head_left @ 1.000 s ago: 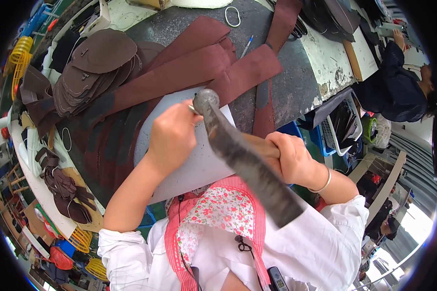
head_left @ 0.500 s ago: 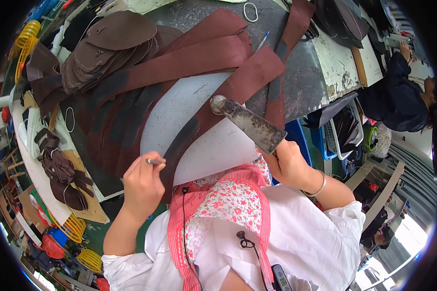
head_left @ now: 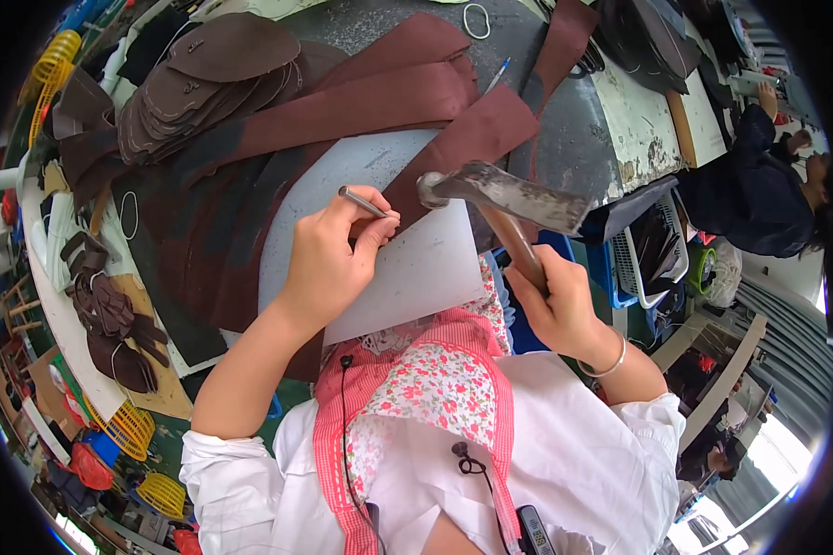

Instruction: The person assembles leather shoe parts by sorting leather pieces and shoe soles, then using a hammer and punch tool to process them on a work surface.

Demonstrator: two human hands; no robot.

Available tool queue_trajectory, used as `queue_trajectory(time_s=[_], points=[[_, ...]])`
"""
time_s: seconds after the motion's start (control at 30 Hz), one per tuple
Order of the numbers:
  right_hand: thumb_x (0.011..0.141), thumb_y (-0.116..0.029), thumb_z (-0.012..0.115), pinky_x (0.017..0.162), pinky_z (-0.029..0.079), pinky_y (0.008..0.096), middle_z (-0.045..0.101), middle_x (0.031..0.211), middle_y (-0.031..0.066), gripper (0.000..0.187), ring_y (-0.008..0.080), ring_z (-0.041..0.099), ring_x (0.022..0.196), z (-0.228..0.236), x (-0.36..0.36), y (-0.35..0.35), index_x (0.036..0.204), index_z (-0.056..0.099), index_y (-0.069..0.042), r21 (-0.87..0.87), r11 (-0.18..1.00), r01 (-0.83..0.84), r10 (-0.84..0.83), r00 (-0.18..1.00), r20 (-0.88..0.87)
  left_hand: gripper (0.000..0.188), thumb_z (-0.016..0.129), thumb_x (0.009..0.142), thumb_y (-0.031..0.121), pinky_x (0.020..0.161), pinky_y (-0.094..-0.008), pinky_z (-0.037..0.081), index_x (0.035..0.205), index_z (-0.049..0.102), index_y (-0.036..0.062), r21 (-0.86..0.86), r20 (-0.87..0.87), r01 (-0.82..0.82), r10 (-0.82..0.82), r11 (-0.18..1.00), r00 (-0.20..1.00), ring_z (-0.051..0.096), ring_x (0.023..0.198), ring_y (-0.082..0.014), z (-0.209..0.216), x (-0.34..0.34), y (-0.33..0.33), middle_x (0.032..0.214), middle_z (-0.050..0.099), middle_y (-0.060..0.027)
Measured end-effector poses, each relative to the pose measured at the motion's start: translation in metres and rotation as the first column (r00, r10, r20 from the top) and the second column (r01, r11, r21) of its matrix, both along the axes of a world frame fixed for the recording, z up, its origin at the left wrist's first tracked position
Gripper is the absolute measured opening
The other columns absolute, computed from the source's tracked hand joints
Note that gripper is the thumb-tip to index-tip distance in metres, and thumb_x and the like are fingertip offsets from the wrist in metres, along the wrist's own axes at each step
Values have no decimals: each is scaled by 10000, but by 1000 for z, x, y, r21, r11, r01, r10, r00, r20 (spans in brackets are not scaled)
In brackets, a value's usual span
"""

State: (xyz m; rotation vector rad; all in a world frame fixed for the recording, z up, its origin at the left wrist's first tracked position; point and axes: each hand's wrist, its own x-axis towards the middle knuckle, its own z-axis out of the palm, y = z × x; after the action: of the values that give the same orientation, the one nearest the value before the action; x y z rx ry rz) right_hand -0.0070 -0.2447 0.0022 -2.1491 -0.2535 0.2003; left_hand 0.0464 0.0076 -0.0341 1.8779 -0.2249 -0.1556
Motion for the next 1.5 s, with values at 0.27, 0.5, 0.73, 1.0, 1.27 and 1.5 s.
queue_trajectory(time_s=[0.27,0.5,0.73,1.0,1.27,1.5], points=[[839,26,570,490,382,255,536,617,64,117,128,457,511,29,24,-14,953,547,37,-124,987,-106,138,949,284,131,629,829,-27,596,-272,537,921,542,7,78,68,23,-28,997,997,679,675,-182,-2,2,-4,767,681,-94],[711,10,652,465,455,375,546,734,174,341,303,543,543,8,17,-37,983,476,120,-77,901,-427,426,837,343,172,624,758,-51,570,-382,507,893,534,6,403,444,112,-302,908,844,617,640,-298,3,3,-6,741,623,-112],[705,7,662,529,486,355,566,801,186,337,340,583,603,14,9,-32,981,496,108,-166,947,-276,319,878,356,142,628,798,-18,546,-335,513,897,531,15,304,359,48,-161,952,919,647,614,-243,4,9,-16,695,638,-100],[671,55,624,557,494,334,570,799,184,357,298,599,623,-3,-1,-33,990,488,136,-23,986,-166,161,902,401,180,625,774,-51,548,-369,508,908,517,3,279,361,59,-161,958,919,642,625,-273,5,13,-25,710,632,-123],[662,70,611,484,472,321,559,756,151,329,268,579,552,0,9,-34,956,486,148,-176,970,-168,240,768,593,158,627,780,-41,551,-356,504,888,518,0,300,351,35,-144,953,925,640,634,-273,7,12,-28,726,630,-128],[691,74,603,497,479,343,556,751,180,320,317,568,549,14,10,-40,980,475,126,-161,974,-162,214,893,395,164,627,767,-45,558,-364,500,866,510,13,182,190,54,-89,982,978,632,650,-281,11,22,-41,725,622,-113]])
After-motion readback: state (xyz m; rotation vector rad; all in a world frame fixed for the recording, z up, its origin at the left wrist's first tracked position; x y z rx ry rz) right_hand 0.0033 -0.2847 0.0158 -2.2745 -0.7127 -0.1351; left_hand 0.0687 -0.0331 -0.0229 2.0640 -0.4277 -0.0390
